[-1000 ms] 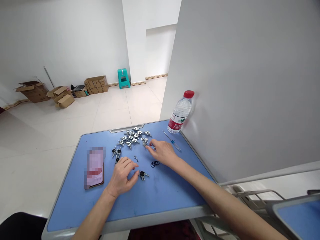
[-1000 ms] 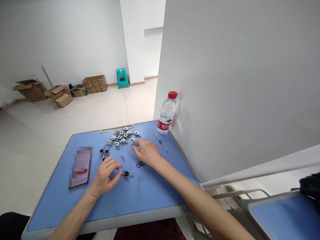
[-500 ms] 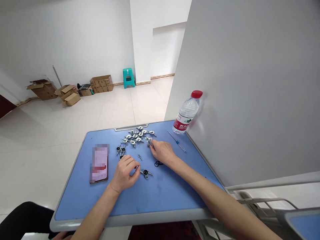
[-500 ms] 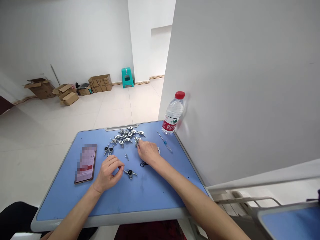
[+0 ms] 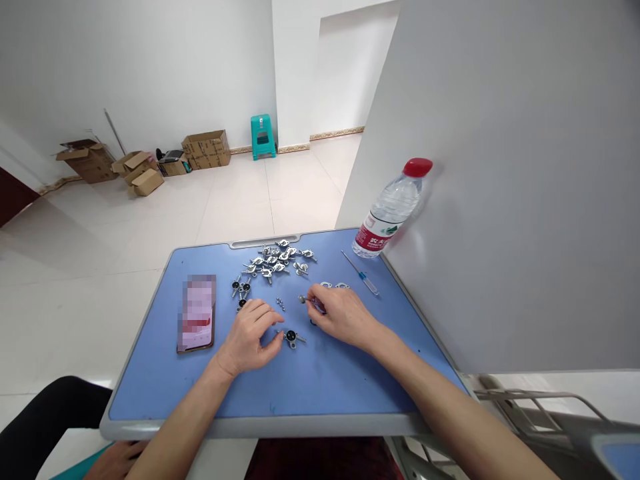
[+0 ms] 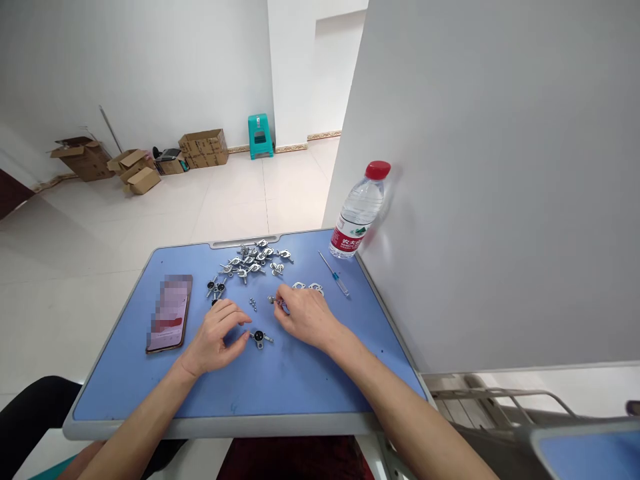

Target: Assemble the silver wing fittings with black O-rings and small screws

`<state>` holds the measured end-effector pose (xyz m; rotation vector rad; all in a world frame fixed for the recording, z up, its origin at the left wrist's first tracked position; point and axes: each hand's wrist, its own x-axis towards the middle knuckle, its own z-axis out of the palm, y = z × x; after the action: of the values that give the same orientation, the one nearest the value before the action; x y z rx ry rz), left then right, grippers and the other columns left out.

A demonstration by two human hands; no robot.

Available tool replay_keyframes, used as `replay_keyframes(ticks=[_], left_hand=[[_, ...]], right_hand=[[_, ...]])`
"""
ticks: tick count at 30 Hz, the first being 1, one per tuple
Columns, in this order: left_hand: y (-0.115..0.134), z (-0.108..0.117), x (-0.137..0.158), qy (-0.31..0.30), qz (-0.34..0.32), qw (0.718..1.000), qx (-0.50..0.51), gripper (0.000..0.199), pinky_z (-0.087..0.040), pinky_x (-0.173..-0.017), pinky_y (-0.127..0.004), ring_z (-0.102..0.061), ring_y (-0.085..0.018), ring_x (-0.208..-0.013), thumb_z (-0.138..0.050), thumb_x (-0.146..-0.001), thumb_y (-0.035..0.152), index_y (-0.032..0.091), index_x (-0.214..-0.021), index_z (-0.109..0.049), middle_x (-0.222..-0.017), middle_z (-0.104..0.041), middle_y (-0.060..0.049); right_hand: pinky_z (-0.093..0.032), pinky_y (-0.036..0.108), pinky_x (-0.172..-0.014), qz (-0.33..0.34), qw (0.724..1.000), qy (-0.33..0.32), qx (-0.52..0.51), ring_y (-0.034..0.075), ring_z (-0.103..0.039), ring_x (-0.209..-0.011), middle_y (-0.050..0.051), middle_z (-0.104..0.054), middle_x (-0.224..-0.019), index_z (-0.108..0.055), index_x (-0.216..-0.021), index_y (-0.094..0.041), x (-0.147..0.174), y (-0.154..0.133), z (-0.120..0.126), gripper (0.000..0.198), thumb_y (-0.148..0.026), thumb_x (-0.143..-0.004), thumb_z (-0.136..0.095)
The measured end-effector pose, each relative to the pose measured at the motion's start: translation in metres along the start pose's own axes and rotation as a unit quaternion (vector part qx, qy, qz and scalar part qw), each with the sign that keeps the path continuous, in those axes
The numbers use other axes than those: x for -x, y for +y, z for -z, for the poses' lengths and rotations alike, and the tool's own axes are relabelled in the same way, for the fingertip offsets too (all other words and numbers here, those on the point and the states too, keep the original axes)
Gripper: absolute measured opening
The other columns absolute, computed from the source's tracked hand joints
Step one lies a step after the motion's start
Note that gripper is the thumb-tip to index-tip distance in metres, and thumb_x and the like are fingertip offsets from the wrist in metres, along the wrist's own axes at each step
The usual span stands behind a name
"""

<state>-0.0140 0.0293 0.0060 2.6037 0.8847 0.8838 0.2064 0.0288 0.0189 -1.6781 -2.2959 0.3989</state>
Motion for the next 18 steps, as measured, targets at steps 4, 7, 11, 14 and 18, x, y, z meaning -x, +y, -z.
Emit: replay_keyframes(ticks=[4,7,11,14,18], left_hand=[[0.003,-0.001,-0.002,-0.079,0.011,0.997,-0.015,0.012,-0.040,-0.074,-0.036,-0.051,-0.021,-0.080,-0.055,-0.082,0.022,0.018,-0.093,-0.057,-0.086,-0.061,-0.005],[0.004,-0.003,-0.004,-0.117,0.010,0.993,-0.026,0.012,-0.039,-0.075,-0.036,-0.052,-0.021,-0.081,-0.057,-0.083,0.027,0.018,-0.092,-0.057,-0.087,-0.061,-0.005],[0.003,-0.005,-0.005,-0.135,0.008,0.990,-0.027,0.008,-0.039,-0.074,-0.036,-0.053,-0.022,-0.082,-0.056,-0.086,0.026,0.019,-0.091,-0.057,-0.086,-0.061,-0.005],[0.003,-0.005,-0.005,-0.134,0.012,0.991,-0.019,0.006,-0.039,-0.073,-0.035,-0.052,-0.021,-0.081,-0.055,-0.087,0.023,0.019,-0.090,-0.057,-0.085,-0.060,-0.005],[0.003,-0.005,-0.005,-0.131,0.010,0.991,-0.013,0.007,-0.042,-0.072,-0.035,-0.052,-0.021,-0.081,-0.053,-0.088,0.023,0.019,-0.091,-0.058,-0.085,-0.060,-0.005]], right_hand=[[-0.029,0.026,-0.059,0.015,1.000,-0.009,0.000,0.016,-0.059,-0.061,0.002,-0.066,-0.070,-0.059,-0.088,-0.018,0.004,0.006,0.007,0.010,-0.019,-0.089,-0.049],[-0.029,0.026,-0.058,0.030,1.000,-0.007,0.001,0.016,-0.060,-0.060,0.002,-0.066,-0.069,-0.059,-0.087,-0.019,0.007,0.010,0.011,0.010,-0.021,-0.090,-0.049],[-0.028,0.027,-0.057,0.042,0.999,-0.015,0.011,0.017,-0.061,-0.061,0.003,-0.068,-0.070,-0.059,-0.087,-0.019,0.008,0.011,0.012,0.011,-0.021,-0.091,-0.049],[-0.027,0.027,-0.056,0.041,0.998,-0.028,0.024,0.017,-0.061,-0.061,0.004,-0.069,-0.072,-0.059,-0.087,-0.019,0.008,0.010,0.012,0.012,-0.020,-0.091,-0.049],[-0.026,0.027,-0.056,0.061,0.998,-0.026,0.007,0.016,-0.060,-0.059,0.003,-0.069,-0.071,-0.059,-0.086,-0.019,0.010,0.008,0.011,0.012,-0.021,-0.092,-0.048]])
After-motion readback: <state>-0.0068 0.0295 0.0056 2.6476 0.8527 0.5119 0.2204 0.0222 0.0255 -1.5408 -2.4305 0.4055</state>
